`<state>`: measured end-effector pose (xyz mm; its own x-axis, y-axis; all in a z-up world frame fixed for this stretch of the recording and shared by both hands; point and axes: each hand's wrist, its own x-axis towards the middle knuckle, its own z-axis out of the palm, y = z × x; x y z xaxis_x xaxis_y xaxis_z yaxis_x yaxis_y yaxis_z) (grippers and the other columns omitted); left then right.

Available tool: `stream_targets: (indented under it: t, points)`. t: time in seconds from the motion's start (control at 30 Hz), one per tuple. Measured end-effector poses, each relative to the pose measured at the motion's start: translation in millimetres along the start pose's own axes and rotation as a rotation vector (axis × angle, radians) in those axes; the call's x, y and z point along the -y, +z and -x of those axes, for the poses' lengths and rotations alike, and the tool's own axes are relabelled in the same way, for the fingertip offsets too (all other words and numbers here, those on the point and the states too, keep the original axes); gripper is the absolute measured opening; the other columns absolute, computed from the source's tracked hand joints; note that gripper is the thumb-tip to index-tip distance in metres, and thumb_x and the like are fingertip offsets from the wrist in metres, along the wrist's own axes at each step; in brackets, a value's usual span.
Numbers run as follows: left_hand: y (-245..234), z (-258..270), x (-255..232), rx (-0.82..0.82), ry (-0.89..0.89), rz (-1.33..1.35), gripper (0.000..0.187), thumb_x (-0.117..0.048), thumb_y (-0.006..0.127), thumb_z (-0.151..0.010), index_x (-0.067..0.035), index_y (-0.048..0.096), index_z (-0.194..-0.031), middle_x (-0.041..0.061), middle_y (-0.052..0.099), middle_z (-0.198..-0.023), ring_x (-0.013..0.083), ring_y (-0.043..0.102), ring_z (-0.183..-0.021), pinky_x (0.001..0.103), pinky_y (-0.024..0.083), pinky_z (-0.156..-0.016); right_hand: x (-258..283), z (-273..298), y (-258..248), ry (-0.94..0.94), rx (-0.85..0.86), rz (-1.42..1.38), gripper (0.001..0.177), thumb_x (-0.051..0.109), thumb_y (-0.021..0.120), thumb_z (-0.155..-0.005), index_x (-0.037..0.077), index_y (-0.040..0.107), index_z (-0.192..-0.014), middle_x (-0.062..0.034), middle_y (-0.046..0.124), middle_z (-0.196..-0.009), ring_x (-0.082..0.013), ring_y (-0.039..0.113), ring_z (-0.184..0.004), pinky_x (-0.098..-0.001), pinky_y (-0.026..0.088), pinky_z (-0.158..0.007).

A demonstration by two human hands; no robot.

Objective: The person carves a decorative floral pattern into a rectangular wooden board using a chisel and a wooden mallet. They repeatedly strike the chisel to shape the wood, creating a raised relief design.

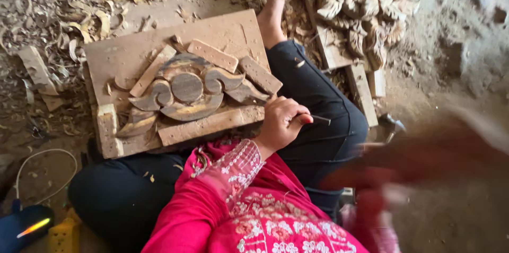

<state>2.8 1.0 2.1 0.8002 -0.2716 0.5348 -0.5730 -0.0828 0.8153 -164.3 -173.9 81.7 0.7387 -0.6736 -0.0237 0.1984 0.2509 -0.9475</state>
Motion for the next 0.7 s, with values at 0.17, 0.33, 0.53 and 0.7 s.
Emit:
stream_targets:
  t: [0.17,0.33,0.53,0.7]
  points:
    - [-4.3,1.8,1.6,0.009,-0.018,-0.005,0.024,-0.038,0.076,-0.09,-0.018,0.068,-0.079,0.001,0.064,-0.076,0.0254,0.06,-0.074,0.042,0.044,-0.071,-5.0,-2.4,10.1,0.058,0.238,0.288,0.083,0.016,0.081,-0.07,-0.012,0.044,-0.138,-0.025,0.067,-0.113,-0.0352,0.067,-0.099,-0.0447,0.052,-0.086]
    - [-5.9,5.2,2.9,-0.004,-0.005,0.032,0.024,-0.036,0.076,-0.093,-0.016,0.068,-0.082,0.001,0.065,-0.077,0.0254,0.061,-0.075,0.042,0.044,-0.073,15.9,6.2,-1.5,0.019,-0.022,-0.157,0.093,0.019,0.084,-0.074,-0.016,0.036,-0.145,-0.0283,0.065,-0.12,-0.0368,0.066,-0.106,-0.0461,0.049,-0.092]
    - [-11.6,2.3,5.8,0.007,0.0,0.046,0.023,-0.035,0.081,-0.086,-0.017,0.068,-0.082,0.001,0.064,-0.075,0.0241,0.062,-0.073,0.04,0.045,-0.069,-4.0,2.1,4.6,-0.043,0.264,0.32,0.1,0.021,0.084,-0.071,-0.012,0.031,-0.149,-0.0298,0.052,-0.135,-0.0387,0.053,-0.122,-0.0469,0.041,-0.099]
    - [-13.4,6.0,7.6,0.003,0.01,0.055,0.021,-0.031,0.082,-0.086,-0.016,0.068,-0.081,0.001,0.064,-0.075,0.0244,0.062,-0.073,0.04,0.045,-0.07,4.3,9.3,-0.5,0.017,0.025,-0.059,0.103,0.026,0.084,-0.071,-0.006,0.031,-0.153,-0.0257,0.044,-0.142,-0.039,0.044,-0.13,-0.0448,0.04,-0.104]
